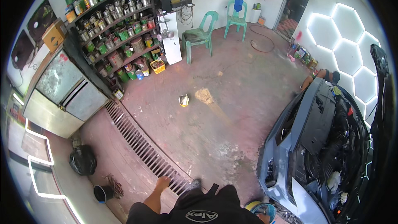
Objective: The person sands the front bumper of a silver car using a sanding block and water. They repeatedly rub the sanding block over the bumper surface, dip it into a bucket of water, and continue sanding different sections of the bumper.
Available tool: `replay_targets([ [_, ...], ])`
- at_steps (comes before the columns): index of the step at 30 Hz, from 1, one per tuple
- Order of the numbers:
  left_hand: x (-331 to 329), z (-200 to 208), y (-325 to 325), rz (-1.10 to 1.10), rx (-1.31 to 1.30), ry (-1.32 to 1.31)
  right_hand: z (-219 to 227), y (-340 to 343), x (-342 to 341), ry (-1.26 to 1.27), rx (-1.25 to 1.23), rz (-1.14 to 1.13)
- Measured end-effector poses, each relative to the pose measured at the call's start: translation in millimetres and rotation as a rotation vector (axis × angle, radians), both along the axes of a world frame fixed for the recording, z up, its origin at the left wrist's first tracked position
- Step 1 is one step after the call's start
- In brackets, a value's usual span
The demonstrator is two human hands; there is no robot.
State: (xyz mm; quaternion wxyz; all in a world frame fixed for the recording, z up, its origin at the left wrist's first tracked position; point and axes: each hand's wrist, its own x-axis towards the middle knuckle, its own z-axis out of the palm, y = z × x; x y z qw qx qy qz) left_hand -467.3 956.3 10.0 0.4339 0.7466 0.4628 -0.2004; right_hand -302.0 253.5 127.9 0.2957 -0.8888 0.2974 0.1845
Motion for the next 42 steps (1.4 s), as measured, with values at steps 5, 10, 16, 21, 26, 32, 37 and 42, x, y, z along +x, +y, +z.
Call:
replay_targets([
  [5,160,27,54,-0.148,0.183,-0.249,-15,47,103,0.111,0.079,0.099],
  [10,283,32,95,0.004,0.099,-0.120,-48,112,271,0.535,0.456,-0.125],
  [16,298,18,143,-0.241,0.146,0.146,-40,246,502,0.417,0.517,0.031],
  [21,411,45,160,-0.712,0.432,0.057,-31,307,708,0.092,0.474,0.195],
  [26,545,10,228,-0.206,0.182,-0.013,32,462,882,0.146,0.389,0.232],
  [32,748,-5,336,0.200,-0.073,0.003,27,596,1028,-0.032,0.258,0.451],
  [37,880,-2,479,0.323,-0.064,-0.026,28,708,1146,-0.078,0.255,0.514],
  [42,977,45,614,0.541,0.085,-0.331,73,859,1319,-0.214,0.294,0.637],
])
